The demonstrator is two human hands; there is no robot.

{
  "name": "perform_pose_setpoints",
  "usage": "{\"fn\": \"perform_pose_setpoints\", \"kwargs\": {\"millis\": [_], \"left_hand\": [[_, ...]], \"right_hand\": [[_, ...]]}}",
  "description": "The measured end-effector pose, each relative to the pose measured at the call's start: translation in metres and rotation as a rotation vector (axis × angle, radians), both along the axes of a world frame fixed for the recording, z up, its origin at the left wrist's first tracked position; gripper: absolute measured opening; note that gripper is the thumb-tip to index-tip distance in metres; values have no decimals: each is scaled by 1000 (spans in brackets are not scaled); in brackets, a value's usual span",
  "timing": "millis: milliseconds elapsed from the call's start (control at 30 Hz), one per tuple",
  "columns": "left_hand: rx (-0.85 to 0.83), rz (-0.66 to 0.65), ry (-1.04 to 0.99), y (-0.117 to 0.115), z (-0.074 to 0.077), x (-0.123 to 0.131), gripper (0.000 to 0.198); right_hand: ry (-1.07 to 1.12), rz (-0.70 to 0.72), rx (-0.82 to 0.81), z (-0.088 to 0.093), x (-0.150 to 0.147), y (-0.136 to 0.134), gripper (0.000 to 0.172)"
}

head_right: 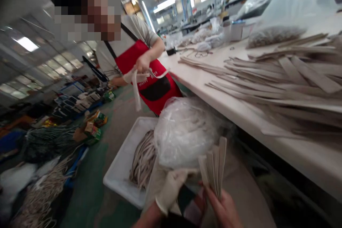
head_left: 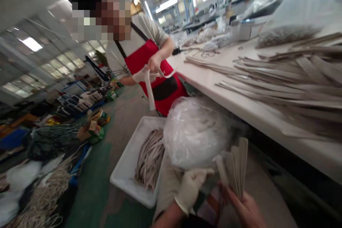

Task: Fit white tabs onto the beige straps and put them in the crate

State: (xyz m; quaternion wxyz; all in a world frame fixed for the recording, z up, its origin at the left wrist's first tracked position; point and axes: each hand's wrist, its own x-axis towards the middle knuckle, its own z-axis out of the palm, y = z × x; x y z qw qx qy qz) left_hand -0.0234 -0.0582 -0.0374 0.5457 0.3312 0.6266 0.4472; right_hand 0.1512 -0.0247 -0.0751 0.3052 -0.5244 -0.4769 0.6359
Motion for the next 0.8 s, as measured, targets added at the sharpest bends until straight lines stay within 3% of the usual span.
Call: {"fn": "perform_pose_setpoints", "kwargs": {"millis": [33, 133, 267, 367, 467, 633, 700, 800], "left_hand": [[6, 1, -3, 2, 1, -7, 47], [130, 14, 247, 19, 3, -36, 40], [327, -24, 648, 60, -2, -72, 26], [396, -123, 1015, 101, -18, -81, 20], [276, -269, 1318, 138, -41, -75, 27], [160, -411, 1394, 167, -67, -65, 17], [154, -398, 1383, 167, -66, -68, 20], [172, -341, 1381, 159, -54, -78, 22]], "right_hand": [[8, -29, 3, 0, 5, -4, 55], [56, -150, 8, -1, 10, -3, 56], [183, -185, -41, -7, 9, 3, 54], [238, -210, -95, -11, 8, 5, 52], [261, -233, -135, -14, 7, 7, 50], [273, -237, -165, -13, 8, 8, 48], [276, -233, -169, -13, 8, 8, 47], [298, -228, -161, -13, 8, 8, 48]]}}
